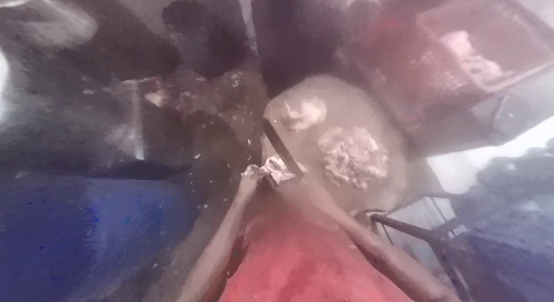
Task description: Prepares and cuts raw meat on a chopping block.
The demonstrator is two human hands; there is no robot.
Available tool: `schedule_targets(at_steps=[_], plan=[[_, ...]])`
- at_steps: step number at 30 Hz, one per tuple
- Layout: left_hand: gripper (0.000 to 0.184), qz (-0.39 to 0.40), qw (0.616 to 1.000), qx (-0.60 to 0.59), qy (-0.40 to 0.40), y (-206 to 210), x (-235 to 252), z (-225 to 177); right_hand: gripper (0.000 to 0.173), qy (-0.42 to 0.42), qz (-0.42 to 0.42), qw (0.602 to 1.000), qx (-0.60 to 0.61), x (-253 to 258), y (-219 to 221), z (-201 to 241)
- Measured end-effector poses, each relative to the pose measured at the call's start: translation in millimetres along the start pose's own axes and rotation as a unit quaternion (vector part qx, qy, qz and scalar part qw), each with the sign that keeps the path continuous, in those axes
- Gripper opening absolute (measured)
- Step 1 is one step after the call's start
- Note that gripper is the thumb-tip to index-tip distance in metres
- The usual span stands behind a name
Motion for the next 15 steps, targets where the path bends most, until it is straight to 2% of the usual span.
schedule_targets(at_steps=[2,4,5,7,9,11,15], plan=[[0.029,0.0,1.0,-0.015,0.005,3,1,0,0.053,-0.08,-0.067,0.992,0.067,-10,-2,26],[0.031,0.003,1.0,-0.007,0.016,4,1,-5,0.053,-0.11,-0.096,0.988,0.056,-8,12,17],[0.032,0.005,1.0,0.002,0.022,5,0,-10,0.052,-0.081,-0.069,0.994,0.016,1,24,-4],[0.031,-0.006,1.0,0.026,0.011,3,-3,-13,0.05,0.004,0.036,0.997,-0.074,25,40,-55],[0.03,-0.023,0.999,0.028,-0.009,-4,-10,-15,0.053,0.045,0.075,0.991,-0.102,37,40,-76],[0.026,-0.036,0.999,0.03,-0.004,-17,-17,-10,0.055,0.058,0.059,0.99,-0.11,25,30,-55],[0.028,-0.044,0.998,-0.055,-0.001,-32,-20,9,0.052,0.032,0.013,0.999,0.0,2,26,-16]])
Point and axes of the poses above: each hand's wrist, its own x-axis towards the middle knuckle, its own y-axis out of the palm, z = x × y, the point moved 5 cm from there along x, towards the middle knuckle, and after that the axes turned 7 degrees about -x, right-handed, at the moved point
